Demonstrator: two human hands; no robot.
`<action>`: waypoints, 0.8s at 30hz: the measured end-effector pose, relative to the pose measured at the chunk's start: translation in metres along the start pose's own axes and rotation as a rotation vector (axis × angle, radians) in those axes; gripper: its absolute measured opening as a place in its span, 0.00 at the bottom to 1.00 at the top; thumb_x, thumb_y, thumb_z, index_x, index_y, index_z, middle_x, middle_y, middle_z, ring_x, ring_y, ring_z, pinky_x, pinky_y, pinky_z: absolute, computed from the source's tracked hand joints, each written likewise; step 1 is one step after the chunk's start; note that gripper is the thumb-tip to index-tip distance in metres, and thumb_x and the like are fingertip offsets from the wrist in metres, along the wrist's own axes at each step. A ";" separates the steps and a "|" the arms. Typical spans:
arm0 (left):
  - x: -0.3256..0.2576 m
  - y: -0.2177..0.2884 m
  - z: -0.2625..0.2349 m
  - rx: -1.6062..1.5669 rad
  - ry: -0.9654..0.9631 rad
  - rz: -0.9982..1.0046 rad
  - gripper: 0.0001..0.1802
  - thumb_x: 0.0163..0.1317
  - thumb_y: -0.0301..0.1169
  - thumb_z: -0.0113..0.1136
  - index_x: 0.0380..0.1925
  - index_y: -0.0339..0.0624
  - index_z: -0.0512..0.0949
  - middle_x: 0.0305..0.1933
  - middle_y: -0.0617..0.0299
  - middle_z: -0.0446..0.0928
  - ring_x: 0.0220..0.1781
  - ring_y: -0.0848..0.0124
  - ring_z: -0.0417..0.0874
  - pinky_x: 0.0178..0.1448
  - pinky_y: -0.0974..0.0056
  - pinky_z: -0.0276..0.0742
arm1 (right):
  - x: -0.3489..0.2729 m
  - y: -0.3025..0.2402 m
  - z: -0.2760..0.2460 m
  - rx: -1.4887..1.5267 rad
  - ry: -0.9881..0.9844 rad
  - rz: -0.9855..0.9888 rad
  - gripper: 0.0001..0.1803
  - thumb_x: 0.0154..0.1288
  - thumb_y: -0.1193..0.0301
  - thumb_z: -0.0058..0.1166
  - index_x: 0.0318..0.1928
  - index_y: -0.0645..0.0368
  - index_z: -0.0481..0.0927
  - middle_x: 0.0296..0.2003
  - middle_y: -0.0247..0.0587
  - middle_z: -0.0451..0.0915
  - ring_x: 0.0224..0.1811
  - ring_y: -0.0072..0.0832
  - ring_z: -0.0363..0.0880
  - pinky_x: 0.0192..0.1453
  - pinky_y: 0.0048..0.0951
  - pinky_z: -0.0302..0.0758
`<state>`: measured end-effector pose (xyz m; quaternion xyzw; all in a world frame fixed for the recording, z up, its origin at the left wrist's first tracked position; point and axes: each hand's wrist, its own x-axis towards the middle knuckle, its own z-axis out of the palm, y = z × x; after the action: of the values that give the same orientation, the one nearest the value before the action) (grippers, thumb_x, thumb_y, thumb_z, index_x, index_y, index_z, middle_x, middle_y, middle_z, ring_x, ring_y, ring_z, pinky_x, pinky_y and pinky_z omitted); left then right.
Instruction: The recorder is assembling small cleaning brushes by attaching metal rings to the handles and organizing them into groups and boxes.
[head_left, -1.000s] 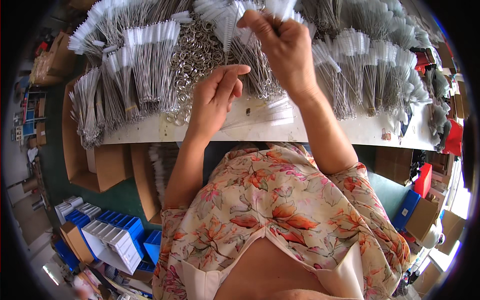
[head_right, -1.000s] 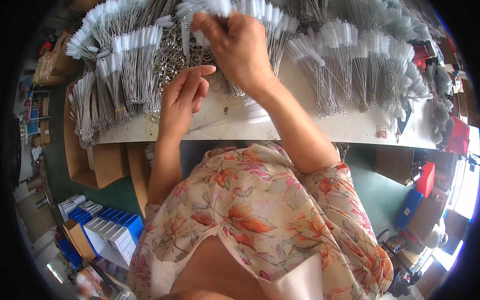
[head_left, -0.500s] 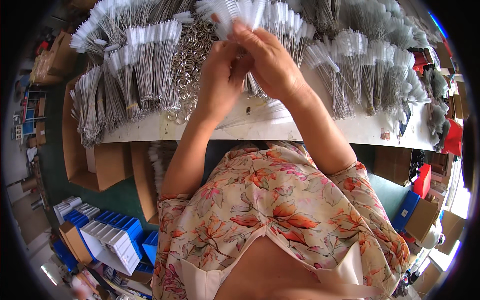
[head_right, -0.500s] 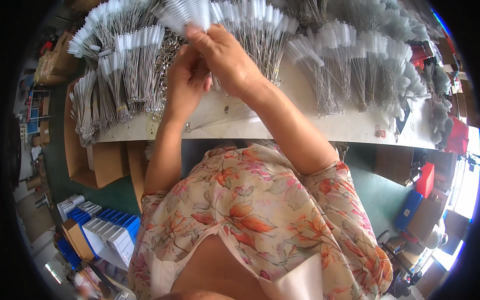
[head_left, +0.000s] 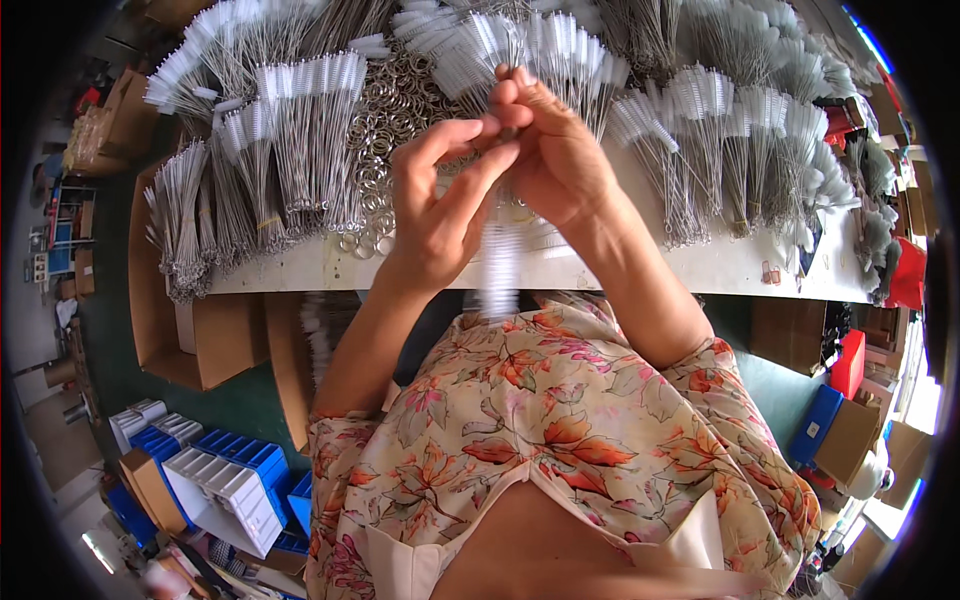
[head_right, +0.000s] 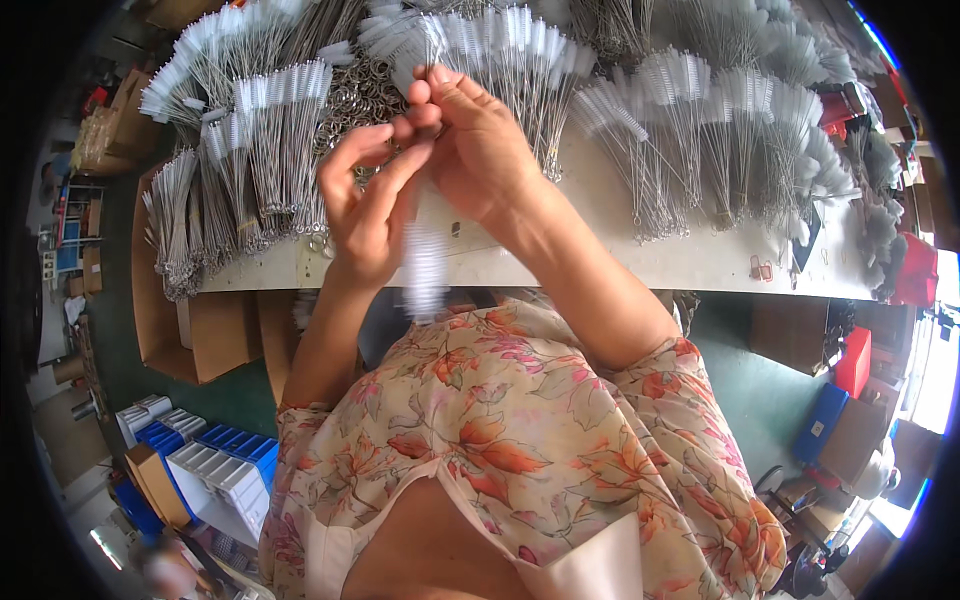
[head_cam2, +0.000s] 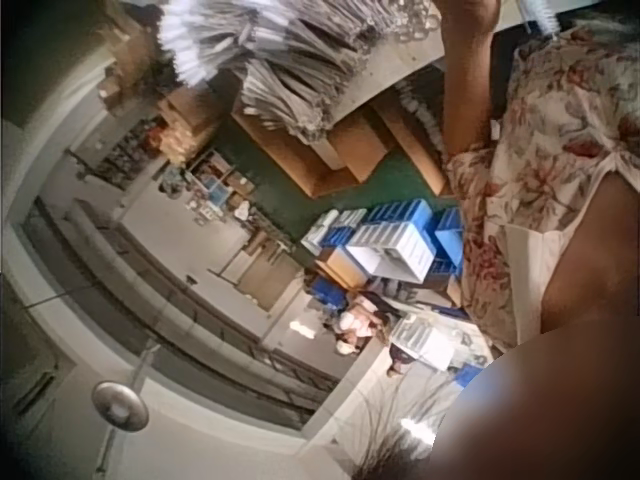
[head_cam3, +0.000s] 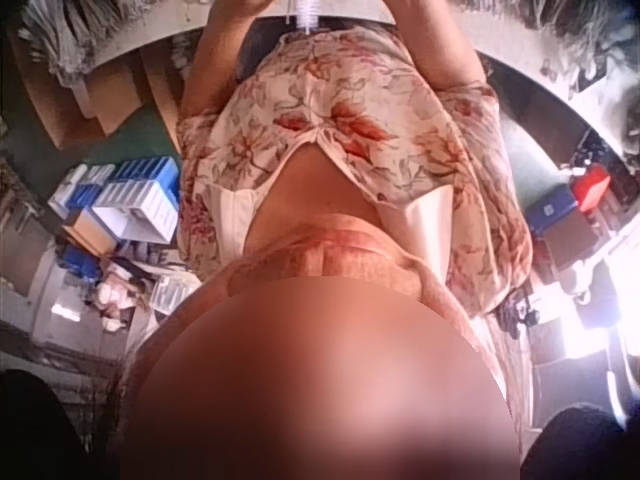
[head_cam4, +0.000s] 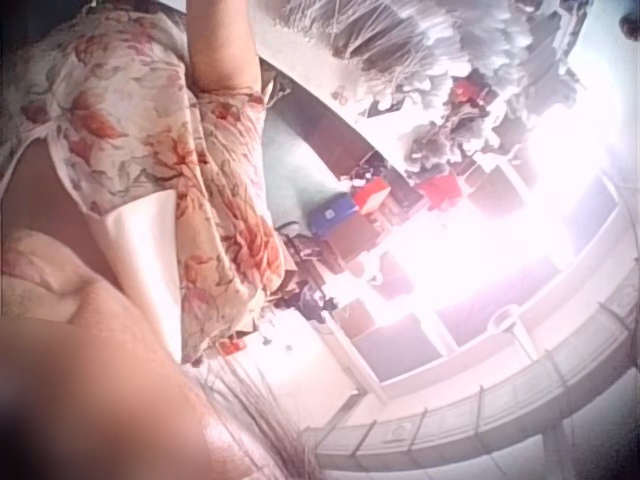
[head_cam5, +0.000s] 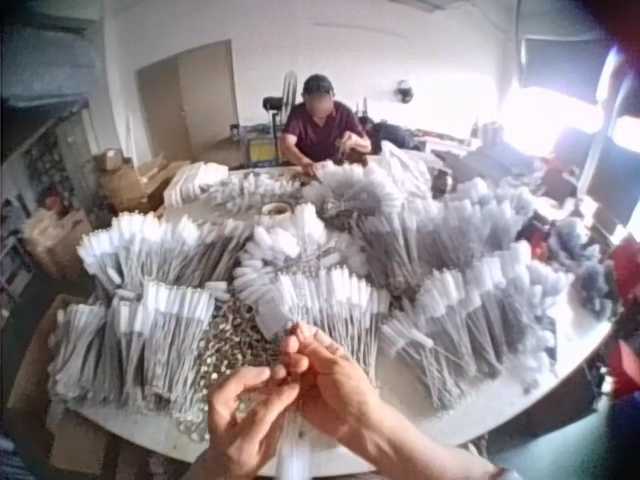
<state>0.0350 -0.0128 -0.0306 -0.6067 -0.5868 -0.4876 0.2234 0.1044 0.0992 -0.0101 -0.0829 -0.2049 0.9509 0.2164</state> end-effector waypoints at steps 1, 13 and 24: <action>0.003 -0.003 -0.008 0.029 0.027 0.048 0.18 0.46 0.17 0.62 0.41 0.40 0.78 0.48 0.54 0.66 0.48 0.64 0.71 0.47 0.68 0.74 | -0.001 -0.008 0.005 0.001 -0.003 0.003 0.10 0.66 0.67 0.46 0.39 0.61 0.74 0.26 0.31 0.76 0.26 0.18 0.71 0.35 0.20 0.72; 0.035 -0.021 -0.069 -0.551 -0.430 -0.269 0.25 0.46 0.34 0.69 0.45 0.41 0.73 0.50 0.55 0.72 0.53 0.65 0.73 0.51 0.65 0.71 | -0.036 -0.010 0.027 -1.078 -0.340 0.014 0.08 0.64 0.70 0.49 0.35 0.62 0.77 0.22 0.28 0.74 0.25 0.14 0.69 0.29 0.18 0.66; -0.034 0.013 -0.040 -0.327 -0.345 -0.410 0.17 0.47 0.33 0.68 0.37 0.44 0.75 0.33 0.63 0.74 0.30 0.74 0.74 0.31 0.70 0.71 | -0.086 -0.048 -0.035 -1.725 -0.291 0.257 0.08 0.61 0.69 0.51 0.32 0.61 0.77 0.23 0.36 0.77 0.21 0.25 0.74 0.26 0.25 0.70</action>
<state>0.0394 -0.0661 -0.0387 -0.5773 -0.6399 -0.5003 -0.0832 0.2077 0.1127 -0.0150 -0.1178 -0.8656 0.4832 -0.0585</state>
